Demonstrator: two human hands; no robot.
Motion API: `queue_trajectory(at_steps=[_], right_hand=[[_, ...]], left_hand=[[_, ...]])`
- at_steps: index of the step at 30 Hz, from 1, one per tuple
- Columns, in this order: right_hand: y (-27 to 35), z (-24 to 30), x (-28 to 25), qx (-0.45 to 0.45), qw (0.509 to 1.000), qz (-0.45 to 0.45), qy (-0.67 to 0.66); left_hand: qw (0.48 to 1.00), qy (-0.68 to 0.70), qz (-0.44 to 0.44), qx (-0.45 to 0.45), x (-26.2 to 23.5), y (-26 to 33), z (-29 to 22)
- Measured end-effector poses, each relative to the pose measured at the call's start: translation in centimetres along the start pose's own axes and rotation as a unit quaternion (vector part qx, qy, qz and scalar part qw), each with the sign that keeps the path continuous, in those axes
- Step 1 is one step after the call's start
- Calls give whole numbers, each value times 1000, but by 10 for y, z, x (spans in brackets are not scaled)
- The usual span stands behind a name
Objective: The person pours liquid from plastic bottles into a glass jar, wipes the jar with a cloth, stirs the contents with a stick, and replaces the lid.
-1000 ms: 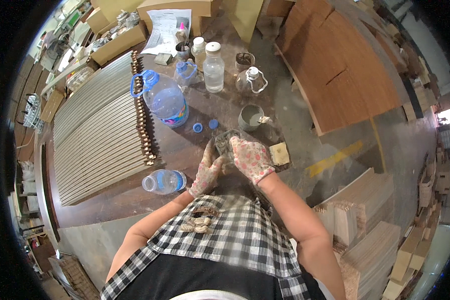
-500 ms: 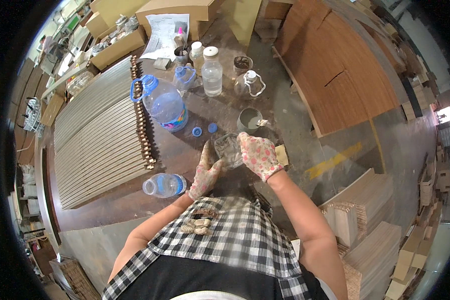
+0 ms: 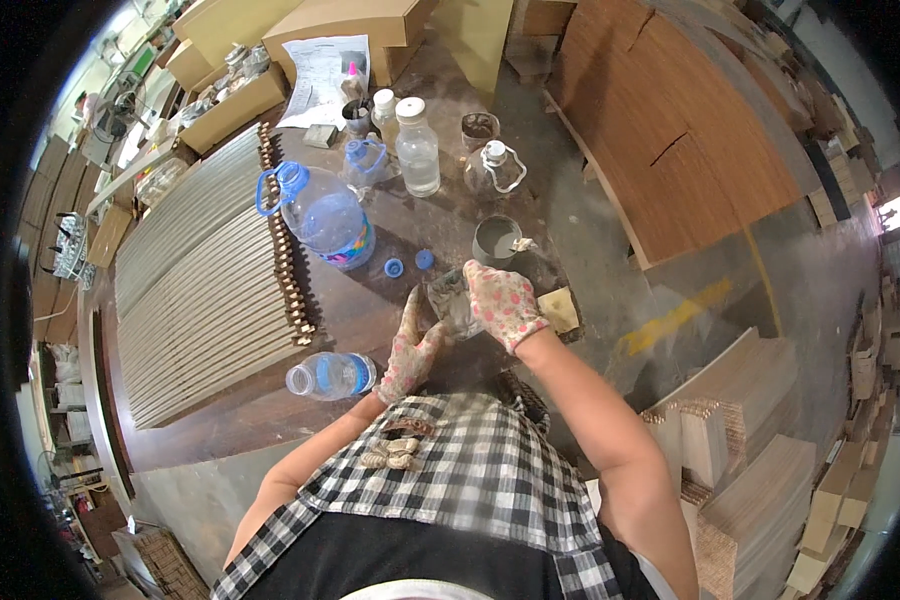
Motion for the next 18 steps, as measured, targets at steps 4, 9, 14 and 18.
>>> queue_trajectory(at_steps=[4,9,14,18], right_hand=[[9,-1,-19,2,998,-32,-60],[11,28,8,-13,995,102,0],[15,8,-28,-9,994,-23,-105],[25,6,-14,-20,997,71,6]], left_hand=[[993,38,26,-105,-3,13,-13],[991,-5,78,-112,-22,43,1],[972,12,165,-165,-24,75,-30],[958,50,159,-233,-40,94,-27]])
Point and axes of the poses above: each hand's wrist, its own y-axis away from the middle knuckle, its own x-axis out of the palm, z = x × y, the point moved 9 cm from there along -y, towards the middle knuckle, and after that the axes turned 13 degrees about y, right-handed, at the moved point
